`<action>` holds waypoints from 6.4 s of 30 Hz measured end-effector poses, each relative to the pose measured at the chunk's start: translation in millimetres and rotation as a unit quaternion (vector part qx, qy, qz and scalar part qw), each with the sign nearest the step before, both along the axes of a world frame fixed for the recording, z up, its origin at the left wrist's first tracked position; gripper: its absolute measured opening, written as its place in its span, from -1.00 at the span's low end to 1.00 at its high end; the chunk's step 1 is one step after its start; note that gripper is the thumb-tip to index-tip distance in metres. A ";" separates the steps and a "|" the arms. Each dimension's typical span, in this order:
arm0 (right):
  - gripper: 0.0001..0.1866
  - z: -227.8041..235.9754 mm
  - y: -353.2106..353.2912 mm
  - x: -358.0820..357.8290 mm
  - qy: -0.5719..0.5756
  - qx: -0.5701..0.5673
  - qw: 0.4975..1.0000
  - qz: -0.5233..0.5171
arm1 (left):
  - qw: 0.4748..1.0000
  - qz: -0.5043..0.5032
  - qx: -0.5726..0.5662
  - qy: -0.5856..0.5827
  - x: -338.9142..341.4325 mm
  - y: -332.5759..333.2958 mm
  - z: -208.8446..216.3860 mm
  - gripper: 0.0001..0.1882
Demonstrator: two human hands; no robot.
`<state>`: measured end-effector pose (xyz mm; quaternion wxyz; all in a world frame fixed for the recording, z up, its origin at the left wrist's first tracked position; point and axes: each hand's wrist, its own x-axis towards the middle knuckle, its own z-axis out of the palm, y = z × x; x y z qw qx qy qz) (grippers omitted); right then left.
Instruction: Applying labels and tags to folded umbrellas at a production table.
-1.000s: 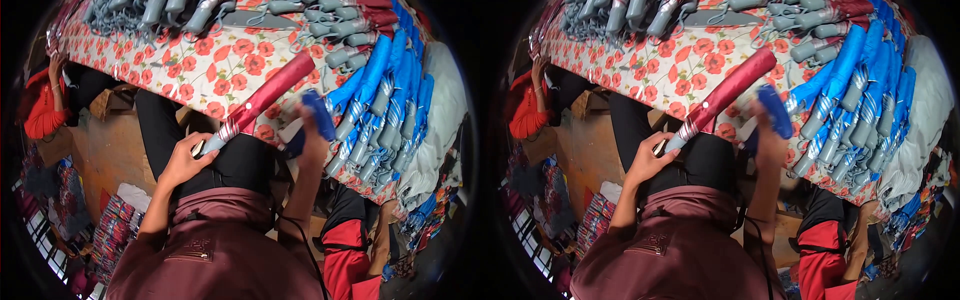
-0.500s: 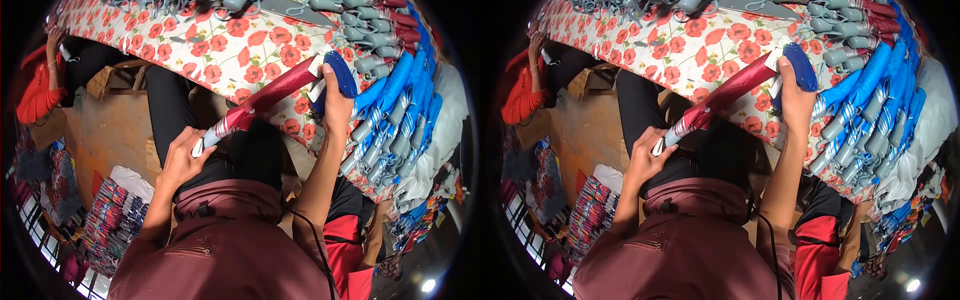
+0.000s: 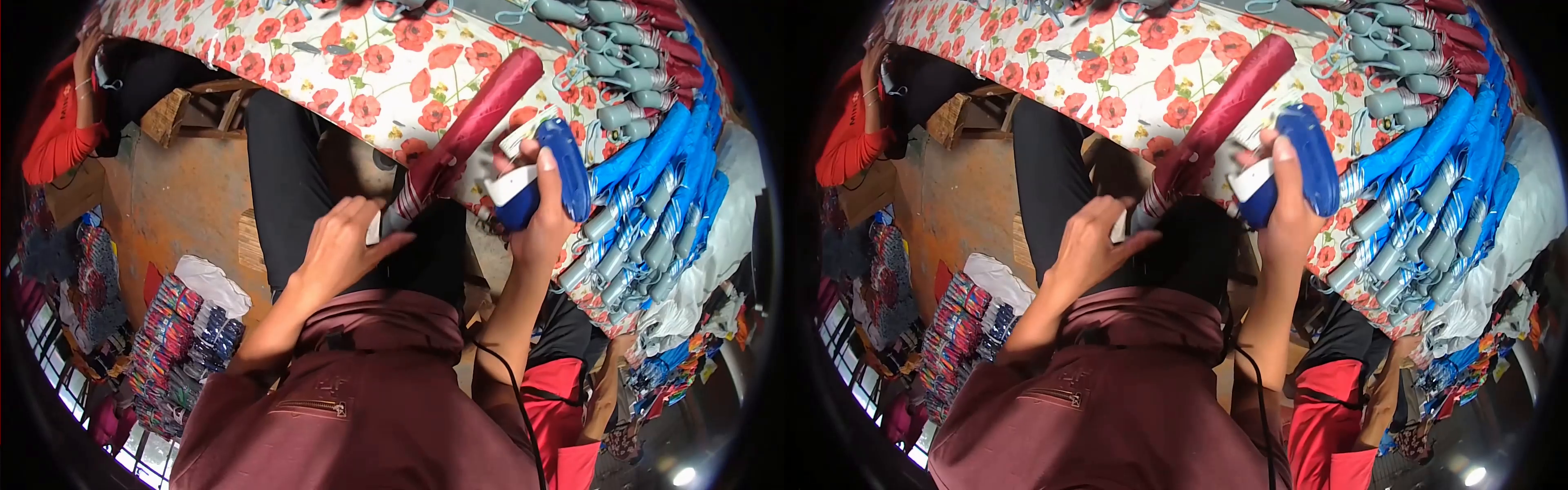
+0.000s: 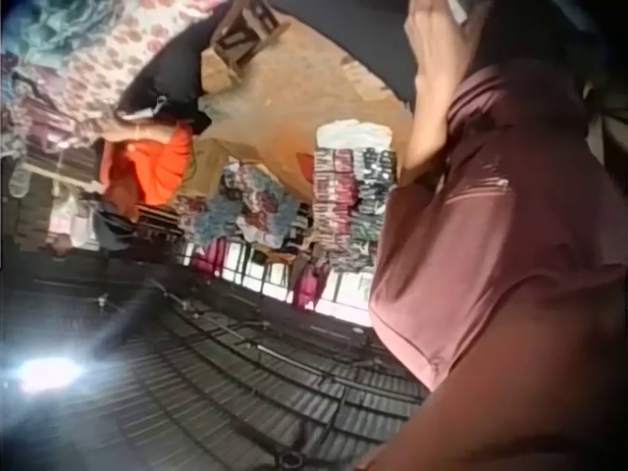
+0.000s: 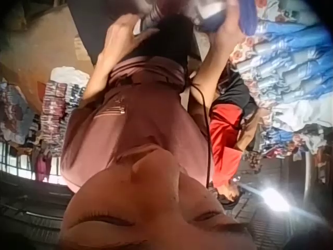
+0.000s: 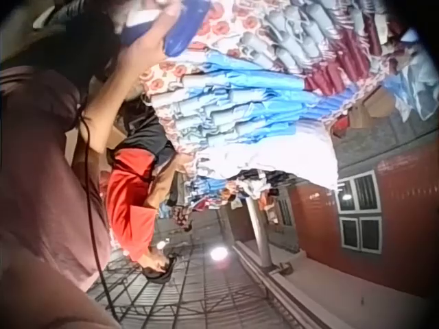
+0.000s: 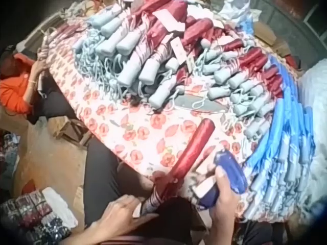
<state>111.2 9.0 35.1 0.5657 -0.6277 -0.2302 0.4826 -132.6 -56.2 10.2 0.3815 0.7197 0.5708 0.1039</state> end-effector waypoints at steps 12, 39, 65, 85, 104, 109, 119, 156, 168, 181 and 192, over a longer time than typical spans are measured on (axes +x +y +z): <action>-0.53 -10.0 -64.8 -0.4 0.114 -0.096 0.985 0.089 | 0.984 0.092 0.090 -0.121 58.8 64.4 0.1 -0.79; -0.58 -6.2 -49.8 -21.0 0.216 -0.145 0.958 0.119 | 0.958 0.050 0.155 -0.234 53.6 74.0 -16.0 -0.85; -0.45 18.6 -40.6 -39.9 0.056 -0.206 0.965 0.155 | 0.929 0.146 0.162 -0.300 56.3 60.9 -34.1 -0.82; -0.43 17.5 -63.7 -10.8 -0.005 -0.056 0.994 0.096 | 0.990 0.111 0.029 -0.077 32.1 20.6 3.3 -0.55; -0.59 26.9 -66.2 -17.0 -0.041 -0.003 0.993 0.113 | 0.855 0.143 0.486 -0.109 -35.1 213.5 127.3 -0.76; -0.63 32.0 -68.6 -15.3 -0.062 -0.029 0.992 0.105 | 0.844 0.130 0.514 0.078 -40.4 330.0 176.1 -0.59; -0.65 13.7 -68.8 -16.2 -0.093 -0.052 0.984 0.142 | 0.821 0.085 0.493 0.275 -83.2 416.9 120.6 -0.81; -0.67 46.3 -87.4 -59.4 -0.029 -0.001 0.980 0.197 | 0.818 0.352 0.014 -0.455 15.1 13.5 38.9 -0.68; -0.72 49.5 -90.6 -60.7 -0.013 -0.044 0.977 0.207 | 0.770 0.361 -0.137 -0.508 8.7 -5.7 32.9 -0.71; -0.62 79.6 -105.4 -67.7 -0.039 0.106 0.956 0.269 | 0.873 0.278 0.034 -0.399 -10.0 -11.3 103.5 -0.84; -0.65 91.7 -96.3 -76.9 0.014 0.049 0.968 0.244 | 0.903 0.228 0.137 -0.338 -5.0 -9.4 96.6 -0.82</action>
